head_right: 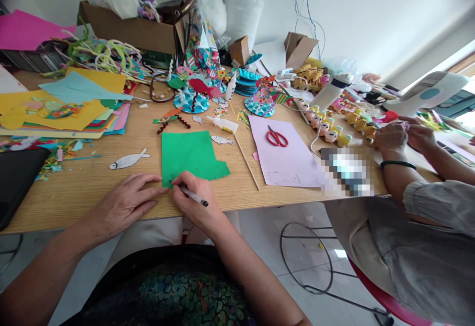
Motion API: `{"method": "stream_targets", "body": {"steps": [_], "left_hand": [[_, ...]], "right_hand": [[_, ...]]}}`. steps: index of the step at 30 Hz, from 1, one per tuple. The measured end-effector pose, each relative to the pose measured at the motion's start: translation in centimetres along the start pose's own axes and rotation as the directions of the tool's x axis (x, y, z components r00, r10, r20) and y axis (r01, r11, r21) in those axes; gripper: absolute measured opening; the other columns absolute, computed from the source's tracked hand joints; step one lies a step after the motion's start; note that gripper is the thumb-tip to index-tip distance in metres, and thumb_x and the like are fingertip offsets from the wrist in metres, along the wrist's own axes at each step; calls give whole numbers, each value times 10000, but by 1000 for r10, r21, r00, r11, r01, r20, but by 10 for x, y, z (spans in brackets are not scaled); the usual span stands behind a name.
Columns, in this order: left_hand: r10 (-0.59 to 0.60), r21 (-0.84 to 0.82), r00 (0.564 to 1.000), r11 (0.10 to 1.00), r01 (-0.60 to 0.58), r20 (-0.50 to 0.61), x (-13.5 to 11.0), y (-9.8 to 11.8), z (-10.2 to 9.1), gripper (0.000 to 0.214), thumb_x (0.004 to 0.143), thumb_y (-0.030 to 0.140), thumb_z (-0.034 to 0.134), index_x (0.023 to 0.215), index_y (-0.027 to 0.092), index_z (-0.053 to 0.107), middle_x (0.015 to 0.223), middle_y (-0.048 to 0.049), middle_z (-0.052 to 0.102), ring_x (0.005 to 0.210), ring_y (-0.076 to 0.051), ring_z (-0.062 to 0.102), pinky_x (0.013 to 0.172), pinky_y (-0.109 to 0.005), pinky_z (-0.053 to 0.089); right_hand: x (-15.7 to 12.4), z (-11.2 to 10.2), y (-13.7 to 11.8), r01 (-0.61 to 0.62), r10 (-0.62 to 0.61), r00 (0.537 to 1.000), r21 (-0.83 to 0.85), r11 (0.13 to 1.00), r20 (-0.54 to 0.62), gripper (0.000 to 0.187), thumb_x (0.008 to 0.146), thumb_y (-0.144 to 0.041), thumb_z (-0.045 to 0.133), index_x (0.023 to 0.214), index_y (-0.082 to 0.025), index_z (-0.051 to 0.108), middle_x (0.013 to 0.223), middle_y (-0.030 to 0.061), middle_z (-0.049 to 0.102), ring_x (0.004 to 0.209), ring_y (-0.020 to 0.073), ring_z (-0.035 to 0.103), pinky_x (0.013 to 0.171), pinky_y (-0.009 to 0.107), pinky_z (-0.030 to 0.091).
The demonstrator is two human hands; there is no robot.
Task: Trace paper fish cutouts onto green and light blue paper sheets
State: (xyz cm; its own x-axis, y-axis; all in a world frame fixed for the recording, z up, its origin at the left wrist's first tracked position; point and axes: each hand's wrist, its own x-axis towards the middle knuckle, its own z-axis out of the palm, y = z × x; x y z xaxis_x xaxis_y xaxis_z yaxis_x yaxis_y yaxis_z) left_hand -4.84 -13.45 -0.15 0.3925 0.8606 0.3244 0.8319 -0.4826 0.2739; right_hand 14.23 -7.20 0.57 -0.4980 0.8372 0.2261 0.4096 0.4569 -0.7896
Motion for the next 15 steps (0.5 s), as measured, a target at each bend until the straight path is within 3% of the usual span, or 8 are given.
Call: {"method": "stream_targets", "body": {"steps": [15], "left_hand": [[-12, -13, 1000, 1000, 12, -1, 0, 1, -1, 302, 923, 265, 406, 1136, 268, 619, 1148, -79, 532, 1062, -233, 479, 902, -417, 436]], "right_hand": [[0, 0, -2, -12, 12, 1000, 5, 1000, 0, 114, 754, -190, 483, 767, -198, 595, 618, -34, 591, 516, 89, 479, 509, 189, 340]]}}
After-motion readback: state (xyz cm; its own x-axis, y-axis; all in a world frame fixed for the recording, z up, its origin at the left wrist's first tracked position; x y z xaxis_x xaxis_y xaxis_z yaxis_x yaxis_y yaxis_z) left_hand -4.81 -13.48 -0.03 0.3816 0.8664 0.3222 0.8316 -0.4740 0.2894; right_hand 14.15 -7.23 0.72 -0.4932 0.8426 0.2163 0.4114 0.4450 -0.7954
